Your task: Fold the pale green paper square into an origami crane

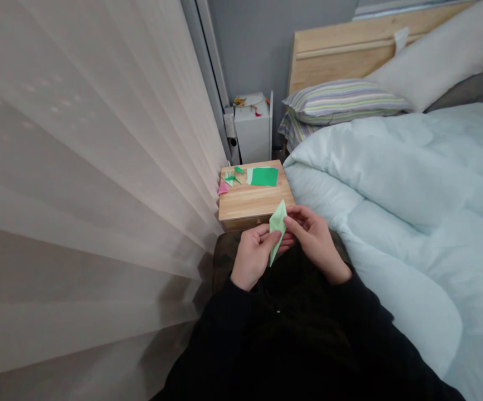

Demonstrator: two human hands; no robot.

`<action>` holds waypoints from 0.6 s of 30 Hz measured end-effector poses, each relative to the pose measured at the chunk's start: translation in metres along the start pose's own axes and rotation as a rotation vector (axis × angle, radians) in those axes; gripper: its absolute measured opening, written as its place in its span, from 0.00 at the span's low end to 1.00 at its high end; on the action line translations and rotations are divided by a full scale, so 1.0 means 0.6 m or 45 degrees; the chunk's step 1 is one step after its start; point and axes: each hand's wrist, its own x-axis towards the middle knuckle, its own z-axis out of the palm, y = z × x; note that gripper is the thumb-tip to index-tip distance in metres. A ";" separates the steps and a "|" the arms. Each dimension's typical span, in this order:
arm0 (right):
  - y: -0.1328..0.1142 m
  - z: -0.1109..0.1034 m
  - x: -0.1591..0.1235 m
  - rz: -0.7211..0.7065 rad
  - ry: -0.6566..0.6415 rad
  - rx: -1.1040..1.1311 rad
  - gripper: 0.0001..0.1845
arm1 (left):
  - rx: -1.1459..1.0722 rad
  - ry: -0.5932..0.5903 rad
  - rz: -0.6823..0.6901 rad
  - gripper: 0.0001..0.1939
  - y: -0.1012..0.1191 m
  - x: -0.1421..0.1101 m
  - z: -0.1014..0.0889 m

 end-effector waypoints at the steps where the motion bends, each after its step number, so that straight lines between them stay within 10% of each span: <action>1: -0.003 0.001 0.001 0.021 -0.057 0.052 0.16 | 0.007 -0.036 -0.005 0.23 0.001 0.000 -0.001; 18: -0.004 -0.026 0.122 0.013 -0.456 -0.168 0.11 | 0.250 -0.261 -0.131 0.21 0.057 0.062 -0.034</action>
